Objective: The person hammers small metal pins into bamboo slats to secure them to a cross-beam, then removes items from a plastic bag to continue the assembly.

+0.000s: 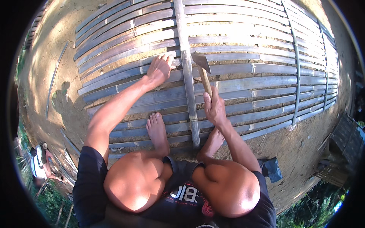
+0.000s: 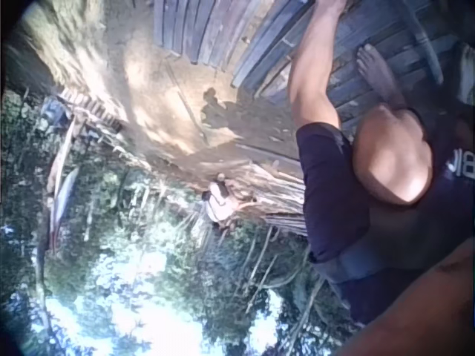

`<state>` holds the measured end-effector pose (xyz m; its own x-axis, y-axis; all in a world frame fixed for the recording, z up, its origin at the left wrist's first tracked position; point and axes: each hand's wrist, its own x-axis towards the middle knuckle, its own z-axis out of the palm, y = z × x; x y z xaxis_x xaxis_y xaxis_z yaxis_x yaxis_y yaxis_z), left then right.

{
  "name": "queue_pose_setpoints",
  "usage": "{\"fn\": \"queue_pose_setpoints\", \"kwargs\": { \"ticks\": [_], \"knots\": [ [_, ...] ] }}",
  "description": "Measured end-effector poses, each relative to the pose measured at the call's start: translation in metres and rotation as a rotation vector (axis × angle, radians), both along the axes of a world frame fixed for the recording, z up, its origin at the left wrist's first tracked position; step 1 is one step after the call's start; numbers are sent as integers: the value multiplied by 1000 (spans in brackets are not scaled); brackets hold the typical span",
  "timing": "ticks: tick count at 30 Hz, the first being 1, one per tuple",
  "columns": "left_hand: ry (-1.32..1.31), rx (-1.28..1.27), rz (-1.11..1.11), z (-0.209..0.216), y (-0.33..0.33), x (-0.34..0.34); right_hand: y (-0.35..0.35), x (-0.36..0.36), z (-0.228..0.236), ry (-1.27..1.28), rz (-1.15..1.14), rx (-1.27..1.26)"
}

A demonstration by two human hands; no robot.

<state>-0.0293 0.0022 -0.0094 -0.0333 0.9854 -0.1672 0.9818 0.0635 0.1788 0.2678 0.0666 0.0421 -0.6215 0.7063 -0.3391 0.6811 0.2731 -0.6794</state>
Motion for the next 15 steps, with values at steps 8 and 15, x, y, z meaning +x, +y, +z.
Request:
{"fn": "queue_pose_setpoints", "kwargs": {
  "ticks": [8,15],
  "knots": [
    [-261,-208,135,39,17,9,-25,9,29,26,-152,-97],
    [-78,7,-43,17,9,0,-11,5,35,49,-141,-94]
  ]
}}
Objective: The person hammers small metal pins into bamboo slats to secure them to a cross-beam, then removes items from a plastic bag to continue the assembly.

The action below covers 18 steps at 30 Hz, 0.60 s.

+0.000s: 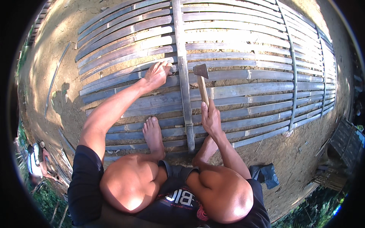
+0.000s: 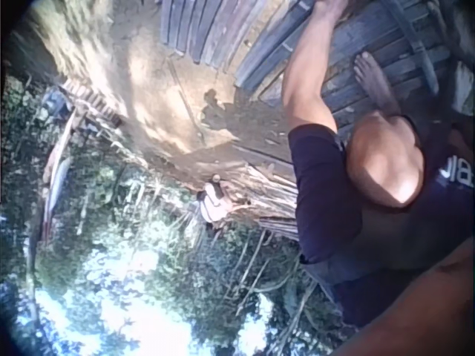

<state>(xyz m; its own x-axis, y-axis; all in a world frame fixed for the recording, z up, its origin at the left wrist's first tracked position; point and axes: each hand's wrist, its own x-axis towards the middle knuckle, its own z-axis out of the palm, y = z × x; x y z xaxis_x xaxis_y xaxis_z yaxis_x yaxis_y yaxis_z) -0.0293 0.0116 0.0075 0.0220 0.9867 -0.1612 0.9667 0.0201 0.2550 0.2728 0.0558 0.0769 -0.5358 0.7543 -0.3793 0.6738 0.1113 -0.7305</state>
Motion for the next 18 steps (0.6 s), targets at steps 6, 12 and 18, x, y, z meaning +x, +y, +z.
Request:
{"fn": "queue_pose_setpoints", "kwargs": {
  "ticks": [6,12,18],
  "knots": [
    [-48,126,-5,-18,0,-9,2,-1,-1,49,35,35],
    [-253,-14,116,-5,14,-7,0,2,1,68,16,32],
    [-183,76,85,-4,10,-8,5,-5,-8,-23,57,33]
  ]
}}
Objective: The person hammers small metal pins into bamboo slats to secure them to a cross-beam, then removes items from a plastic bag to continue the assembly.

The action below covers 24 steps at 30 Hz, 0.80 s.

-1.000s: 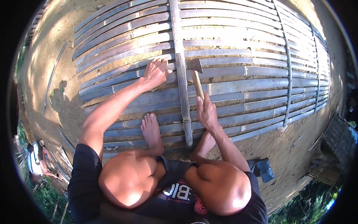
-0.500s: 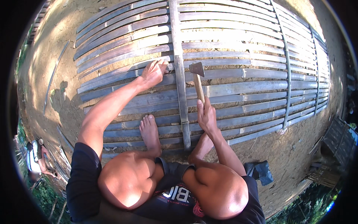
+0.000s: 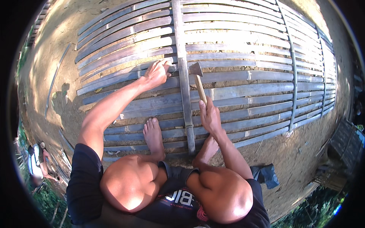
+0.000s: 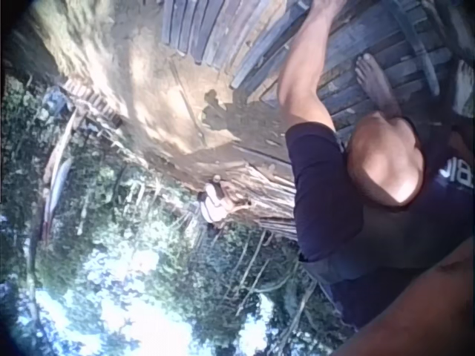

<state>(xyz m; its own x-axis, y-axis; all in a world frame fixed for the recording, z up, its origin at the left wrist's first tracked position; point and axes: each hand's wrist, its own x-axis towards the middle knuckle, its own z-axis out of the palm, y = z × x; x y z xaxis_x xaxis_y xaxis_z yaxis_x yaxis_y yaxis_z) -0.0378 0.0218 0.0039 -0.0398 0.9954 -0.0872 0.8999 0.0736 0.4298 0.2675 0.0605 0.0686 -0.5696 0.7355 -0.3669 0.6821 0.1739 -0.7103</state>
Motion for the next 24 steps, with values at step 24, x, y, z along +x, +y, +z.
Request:
{"fn": "queue_pose_setpoints", "kwargs": {
  "ticks": [24],
  "knots": [
    [-87,-217,8,22,18,-9,24,-5,-53,-40,283,258]
  ]
}}
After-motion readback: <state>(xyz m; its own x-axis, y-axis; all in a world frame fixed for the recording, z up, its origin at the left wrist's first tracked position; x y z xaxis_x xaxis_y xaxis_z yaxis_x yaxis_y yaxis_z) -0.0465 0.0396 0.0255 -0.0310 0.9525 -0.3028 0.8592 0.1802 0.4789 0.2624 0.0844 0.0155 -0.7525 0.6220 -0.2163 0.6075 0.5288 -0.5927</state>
